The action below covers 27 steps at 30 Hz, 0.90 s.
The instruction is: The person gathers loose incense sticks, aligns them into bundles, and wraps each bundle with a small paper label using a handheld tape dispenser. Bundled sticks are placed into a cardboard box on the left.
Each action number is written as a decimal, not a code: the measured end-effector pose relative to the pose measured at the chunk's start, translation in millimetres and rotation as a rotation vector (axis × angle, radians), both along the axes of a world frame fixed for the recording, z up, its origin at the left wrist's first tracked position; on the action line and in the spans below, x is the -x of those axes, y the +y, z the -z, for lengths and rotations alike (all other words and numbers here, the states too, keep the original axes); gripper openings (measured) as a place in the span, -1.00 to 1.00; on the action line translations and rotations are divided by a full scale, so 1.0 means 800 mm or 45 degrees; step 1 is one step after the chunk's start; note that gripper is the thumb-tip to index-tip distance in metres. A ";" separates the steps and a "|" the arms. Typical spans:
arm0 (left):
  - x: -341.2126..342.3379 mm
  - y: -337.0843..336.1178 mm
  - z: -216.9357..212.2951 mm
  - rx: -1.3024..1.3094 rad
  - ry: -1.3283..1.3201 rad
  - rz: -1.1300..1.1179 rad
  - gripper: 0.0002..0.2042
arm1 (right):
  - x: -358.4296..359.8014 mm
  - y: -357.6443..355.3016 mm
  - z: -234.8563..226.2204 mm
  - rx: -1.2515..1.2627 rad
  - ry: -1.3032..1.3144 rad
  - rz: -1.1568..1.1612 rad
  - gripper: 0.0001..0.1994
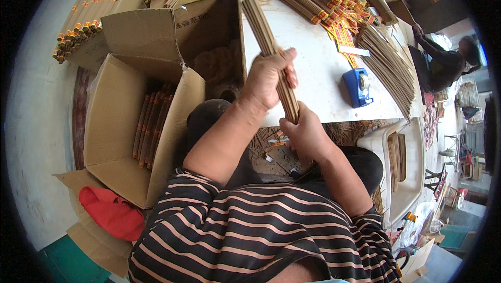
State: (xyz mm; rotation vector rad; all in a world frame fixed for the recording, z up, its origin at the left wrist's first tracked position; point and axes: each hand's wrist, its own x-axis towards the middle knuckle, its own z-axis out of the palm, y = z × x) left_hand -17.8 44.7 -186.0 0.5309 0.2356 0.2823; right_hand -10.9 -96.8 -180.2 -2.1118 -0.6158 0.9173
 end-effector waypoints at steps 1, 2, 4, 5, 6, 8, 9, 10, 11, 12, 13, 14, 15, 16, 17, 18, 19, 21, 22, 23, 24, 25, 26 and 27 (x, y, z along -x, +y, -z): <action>0.000 -0.002 0.003 -0.011 -0.013 -0.009 -0.79 | -0.003 -0.001 0.001 -0.032 -0.009 0.008 -0.76; 0.000 -0.003 0.006 -0.021 -0.026 -0.019 -0.78 | -0.006 -0.001 0.000 -0.051 0.033 0.000 -0.73; -0.001 -0.001 0.003 -0.044 -0.019 -0.072 -0.77 | -0.011 -0.002 -0.004 -0.091 0.118 -0.016 -0.66; -0.002 0.001 0.002 -0.056 -0.016 -0.099 -0.77 | -0.011 -0.003 -0.007 -0.158 -0.002 0.018 -0.63; -0.001 0.004 0.000 -0.088 -0.016 -0.122 -0.75 | -0.009 -0.005 -0.010 -0.226 -0.120 0.050 -0.59; 0.001 0.011 -0.003 -0.152 -0.016 -0.165 -0.72 | -0.013 -0.005 -0.003 -0.393 -0.558 0.090 -0.53; 0.004 0.012 -0.007 -0.171 -0.011 -0.173 -0.70 | -0.013 -0.004 -0.015 -0.322 -0.608 0.071 -0.60; 0.004 0.013 -0.006 -0.173 -0.019 -0.168 -0.70 | -0.013 -0.003 -0.027 -0.250 -0.657 0.054 -0.66; 0.003 0.015 -0.005 -0.175 -0.027 -0.163 -0.70 | -0.015 -0.002 -0.027 -0.235 -0.536 0.061 -0.69; 0.002 0.014 -0.004 -0.178 -0.037 -0.156 -0.70 | -0.016 0.001 -0.028 -0.220 -0.418 0.071 -0.72; 0.002 0.013 -0.004 -0.187 -0.015 -0.159 -0.70 | -0.018 0.002 -0.029 -0.206 -0.299 0.080 -0.75; 0.001 0.012 -0.004 -0.196 0.006 -0.162 -0.69 | -0.018 0.001 -0.028 -0.196 -0.300 0.069 -0.77; 0.001 0.011 -0.004 -0.204 0.028 -0.168 -0.69 | -0.019 0.001 -0.027 -0.186 -0.301 0.055 -0.78; -0.001 0.011 -0.004 -0.200 0.037 -0.185 -0.69 | -0.020 0.001 -0.026 -0.175 -0.302 0.041 -0.80; -0.002 0.011 -0.004 -0.195 0.047 -0.201 -0.69 | -0.021 -0.001 -0.033 -0.107 -0.245 0.005 -0.81; -0.003 0.013 -0.004 -0.193 0.056 -0.225 -0.68 | -0.021 -0.003 -0.045 -0.041 -0.187 -0.038 -0.81; -0.005 0.023 0.002 -0.146 0.041 -0.246 -0.68 | -0.022 -0.008 -0.052 0.026 -0.130 -0.081 -0.82; -0.003 0.049 0.003 -0.038 0.061 -0.375 -0.67 | -0.024 -0.036 -0.051 0.084 -0.314 -0.221 -0.83; 0.000 0.064 0.001 0.026 0.067 -0.479 -0.67 | -0.025 -0.054 -0.051 0.110 -0.407 -0.301 -0.84; 0.003 0.081 0.004 0.067 0.052 -0.548 -0.68 | -0.028 -0.071 -0.052 0.125 -0.398 -0.307 -0.83; 0.007 0.099 0.006 0.103 0.037 -0.618 -0.68 | -0.030 -0.087 -0.054 0.136 -0.389 -0.314 -0.83; 0.011 0.112 0.006 0.124 0.031 -0.679 -0.69 | -0.030 -0.100 -0.054 0.178 -0.353 -0.269 -0.82; 0.015 0.121 0.004 0.162 0.020 -0.723 -0.71 | -0.030 -0.111 -0.054 0.221 -0.316 -0.225 -0.81; 0.017 0.126 0.004 0.167 -0.003 -0.714 -0.73 | -0.031 -0.119 -0.055 0.266 -0.280 -0.174 -0.81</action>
